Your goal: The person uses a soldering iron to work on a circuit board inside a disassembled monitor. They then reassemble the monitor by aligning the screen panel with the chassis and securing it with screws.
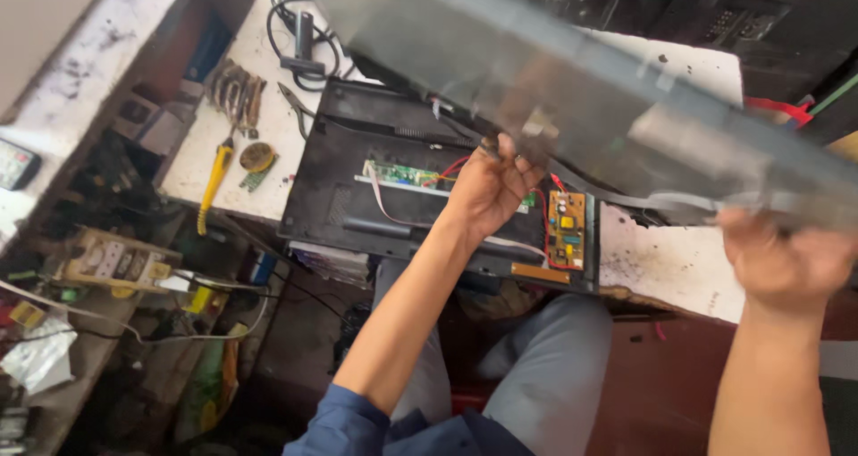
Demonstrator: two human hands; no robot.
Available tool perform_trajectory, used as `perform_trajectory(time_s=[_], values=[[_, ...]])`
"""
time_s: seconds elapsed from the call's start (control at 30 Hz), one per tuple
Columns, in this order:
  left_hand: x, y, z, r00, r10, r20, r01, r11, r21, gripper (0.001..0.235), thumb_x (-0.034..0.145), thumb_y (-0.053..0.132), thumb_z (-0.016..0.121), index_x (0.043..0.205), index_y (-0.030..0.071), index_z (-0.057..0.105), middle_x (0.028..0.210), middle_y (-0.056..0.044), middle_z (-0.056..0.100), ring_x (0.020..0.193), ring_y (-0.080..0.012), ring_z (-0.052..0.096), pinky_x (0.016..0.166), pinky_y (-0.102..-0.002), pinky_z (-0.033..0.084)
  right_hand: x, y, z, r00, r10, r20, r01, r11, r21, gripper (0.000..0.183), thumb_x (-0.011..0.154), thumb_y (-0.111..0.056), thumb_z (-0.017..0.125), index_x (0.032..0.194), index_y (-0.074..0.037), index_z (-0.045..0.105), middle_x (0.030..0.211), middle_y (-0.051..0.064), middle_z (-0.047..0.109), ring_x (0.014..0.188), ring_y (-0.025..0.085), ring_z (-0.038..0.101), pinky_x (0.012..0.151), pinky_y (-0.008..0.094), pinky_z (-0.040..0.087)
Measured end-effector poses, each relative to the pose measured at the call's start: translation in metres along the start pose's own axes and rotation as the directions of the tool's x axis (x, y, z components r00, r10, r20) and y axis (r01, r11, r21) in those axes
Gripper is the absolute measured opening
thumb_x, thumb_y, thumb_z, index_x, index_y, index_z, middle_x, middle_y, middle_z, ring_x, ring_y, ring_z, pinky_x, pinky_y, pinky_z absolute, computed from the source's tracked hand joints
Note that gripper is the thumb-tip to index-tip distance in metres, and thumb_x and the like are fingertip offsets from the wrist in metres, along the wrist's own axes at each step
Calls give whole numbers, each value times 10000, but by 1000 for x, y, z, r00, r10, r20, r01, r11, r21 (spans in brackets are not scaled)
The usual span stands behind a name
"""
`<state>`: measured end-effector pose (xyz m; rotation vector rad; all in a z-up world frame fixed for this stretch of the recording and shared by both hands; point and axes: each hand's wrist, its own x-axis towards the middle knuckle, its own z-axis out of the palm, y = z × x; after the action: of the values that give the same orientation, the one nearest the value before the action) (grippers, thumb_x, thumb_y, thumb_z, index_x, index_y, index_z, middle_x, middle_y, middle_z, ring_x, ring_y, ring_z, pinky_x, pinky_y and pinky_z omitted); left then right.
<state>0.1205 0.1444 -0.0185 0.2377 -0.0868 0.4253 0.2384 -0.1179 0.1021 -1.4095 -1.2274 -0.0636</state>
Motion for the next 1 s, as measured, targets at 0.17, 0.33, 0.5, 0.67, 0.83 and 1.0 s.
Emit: perform_trajectory(time_s=[0.17, 0.33, 0.5, 0.67, 0.83, 1.0], values=[[-38, 14, -8, 956, 196, 218, -209, 977, 35, 218, 1143, 168, 530, 1338, 69, 539, 1232, -109, 661, 1056, -227, 598, 1065, -436, 490, -10, -51, -15, 736, 447, 508, -575, 809, 121, 490, 957, -238, 576, 1363, 36, 586, 1492, 212, 581, 1382, 340, 557, 1075, 516, 400], [-71, 21, -9, 936, 224, 271, -237, 971, 15, 209, 1143, 157, 528, 1336, 76, 527, 1241, -111, 648, 1094, -241, 591, 1076, -444, 479, -18, -67, -12, 618, -365, 696, 440, 894, 78, 369, 1064, -379, 449, 1297, -98, 503, 1491, 229, 486, 1389, 431, 516, 1113, 615, 452], [-92, 4, -6, 924, 225, 310, -233, 972, -12, 201, 1144, 147, 525, 1333, 83, 514, 1249, -112, 636, 1132, -255, 584, 1088, -452, 469, -38, -52, -19, 602, -432, 671, 484, 866, 122, 336, 1024, -303, 495, 1298, -109, 512, 1461, 227, 513, 1371, 448, 534, 1118, 647, 454], [-91, 1, -11, 921, 225, 319, -235, 972, -6, 194, 1144, 136, 523, 1331, 90, 502, 1257, -114, 624, 1170, -269, 576, 1099, -460, 458, -59, -3, -41, 579, -342, 740, 502, 865, 7, 352, 975, -179, 605, 1304, -70, 538, 1469, 222, 514, 1393, 398, 509, 1155, 546, 434], [-66, -3, -19, 925, 266, 273, -278, 960, 6, 190, 1144, 125, 521, 1329, 97, 490, 1266, -115, 612, 1208, -283, 569, 1111, -468, 447, -50, 53, -72, 699, 419, 579, -448, 888, -103, 391, 957, -88, 502, 1322, -4, 613, 1454, 180, 610, 1412, 289, 543, 1182, 398, 436], [-8, -2, -18, 951, 280, 132, -289, 955, 62, 188, 1144, 114, 518, 1327, 103, 478, 1274, -116, 600, 1247, -297, 562, 1122, -476, 437, 17, 99, -55, 702, 656, 277, -712, 663, 234, 255, 1003, -25, 546, 1235, 38, 631, 1277, 114, 661, 1196, 145, 598, 992, 287, 432]])
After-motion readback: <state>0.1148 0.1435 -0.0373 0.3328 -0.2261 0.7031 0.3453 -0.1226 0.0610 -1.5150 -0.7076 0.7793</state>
